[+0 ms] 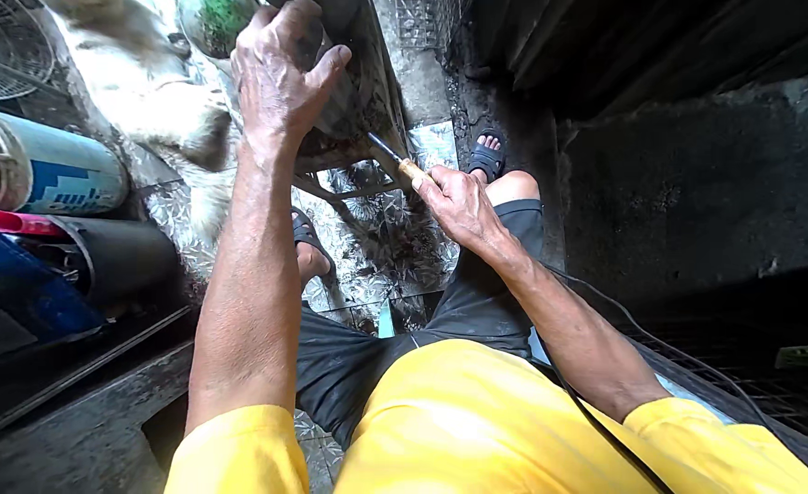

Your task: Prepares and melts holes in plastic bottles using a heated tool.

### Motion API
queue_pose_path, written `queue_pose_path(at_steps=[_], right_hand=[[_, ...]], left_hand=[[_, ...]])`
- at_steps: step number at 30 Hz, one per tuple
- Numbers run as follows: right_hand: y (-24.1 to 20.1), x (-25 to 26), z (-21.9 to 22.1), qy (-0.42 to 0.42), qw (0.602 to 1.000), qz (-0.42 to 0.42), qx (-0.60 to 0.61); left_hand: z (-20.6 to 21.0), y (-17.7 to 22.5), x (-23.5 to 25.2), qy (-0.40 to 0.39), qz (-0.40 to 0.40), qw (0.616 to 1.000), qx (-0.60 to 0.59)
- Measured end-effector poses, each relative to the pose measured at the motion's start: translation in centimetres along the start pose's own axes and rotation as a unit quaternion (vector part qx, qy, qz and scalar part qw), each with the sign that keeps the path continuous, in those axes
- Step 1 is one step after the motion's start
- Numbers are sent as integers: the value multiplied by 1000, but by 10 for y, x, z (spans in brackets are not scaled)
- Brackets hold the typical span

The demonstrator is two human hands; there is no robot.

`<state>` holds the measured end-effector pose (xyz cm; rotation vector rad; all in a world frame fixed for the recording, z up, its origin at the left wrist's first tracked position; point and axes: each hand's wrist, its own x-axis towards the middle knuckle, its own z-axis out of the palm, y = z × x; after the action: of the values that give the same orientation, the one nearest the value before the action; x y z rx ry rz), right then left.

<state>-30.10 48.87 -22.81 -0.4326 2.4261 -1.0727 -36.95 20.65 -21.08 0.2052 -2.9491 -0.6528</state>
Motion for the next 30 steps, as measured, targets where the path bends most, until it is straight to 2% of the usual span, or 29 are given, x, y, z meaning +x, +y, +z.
queue_pose_path(at_steps=[30], right_hand=[[-14, 17, 7, 8, 1000, 14, -15]], left_hand=[[7, 8, -4, 24, -17, 999, 28]])
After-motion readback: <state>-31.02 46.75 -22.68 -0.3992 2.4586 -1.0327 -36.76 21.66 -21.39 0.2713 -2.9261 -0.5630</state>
